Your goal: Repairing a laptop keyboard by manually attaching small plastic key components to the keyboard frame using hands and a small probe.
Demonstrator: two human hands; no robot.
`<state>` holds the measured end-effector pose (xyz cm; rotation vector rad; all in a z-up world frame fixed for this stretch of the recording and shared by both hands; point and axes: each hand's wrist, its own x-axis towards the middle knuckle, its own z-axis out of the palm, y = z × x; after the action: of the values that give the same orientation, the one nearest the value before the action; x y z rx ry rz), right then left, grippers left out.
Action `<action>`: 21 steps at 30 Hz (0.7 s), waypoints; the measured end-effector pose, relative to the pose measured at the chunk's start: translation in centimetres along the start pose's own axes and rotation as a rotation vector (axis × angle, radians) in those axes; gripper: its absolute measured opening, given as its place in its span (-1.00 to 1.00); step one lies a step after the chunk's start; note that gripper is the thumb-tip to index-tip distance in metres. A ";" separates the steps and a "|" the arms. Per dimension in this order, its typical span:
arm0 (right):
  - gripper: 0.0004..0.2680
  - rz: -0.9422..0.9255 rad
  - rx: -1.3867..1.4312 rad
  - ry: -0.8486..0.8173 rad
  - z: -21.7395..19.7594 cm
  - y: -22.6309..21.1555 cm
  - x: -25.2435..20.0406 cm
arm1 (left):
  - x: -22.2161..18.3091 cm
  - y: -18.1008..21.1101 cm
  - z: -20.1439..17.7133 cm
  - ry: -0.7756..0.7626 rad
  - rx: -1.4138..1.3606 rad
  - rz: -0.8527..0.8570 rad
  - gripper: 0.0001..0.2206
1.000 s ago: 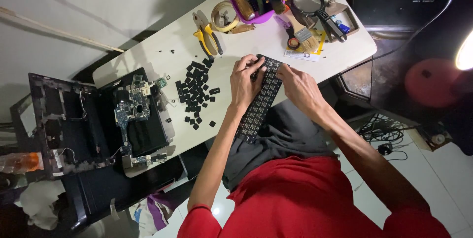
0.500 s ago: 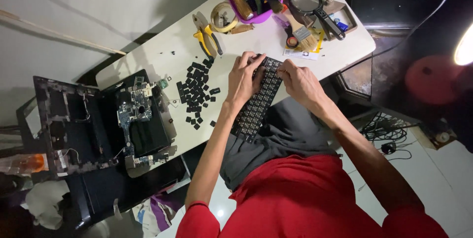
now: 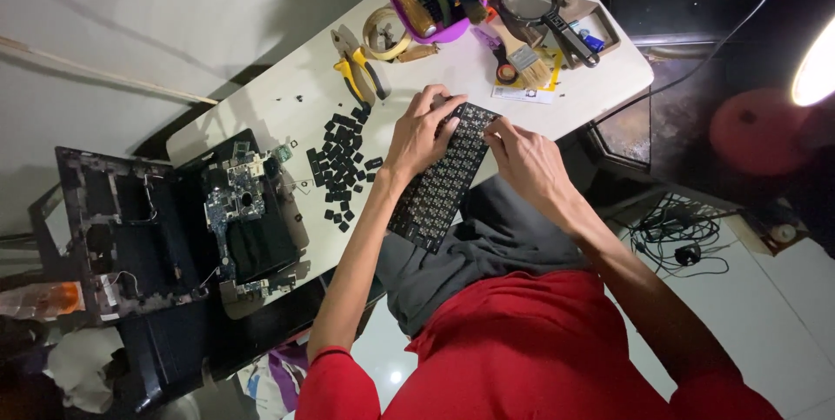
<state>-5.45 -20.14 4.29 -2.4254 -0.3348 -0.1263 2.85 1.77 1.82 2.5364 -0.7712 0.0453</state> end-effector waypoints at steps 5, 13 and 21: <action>-0.85 0.078 0.024 -0.015 -0.3 -1.3 -1.1 | -0.4 0.1 0.5 0.044 -0.021 -0.071 -0.70; -0.85 0.138 0.144 0.011 -0.6 -1.8 -2.4 | -1.4 0.3 -1.3 0.090 -0.079 -0.125 -0.72; -0.89 0.130 0.218 0.072 0.0 -1.9 -4.5 | -1.8 0.7 -0.7 0.169 -0.178 -0.156 -0.73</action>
<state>-10.26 -19.69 4.66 -2.2130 -0.1487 -0.1133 1.03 2.46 2.45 2.3787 -0.4875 0.1313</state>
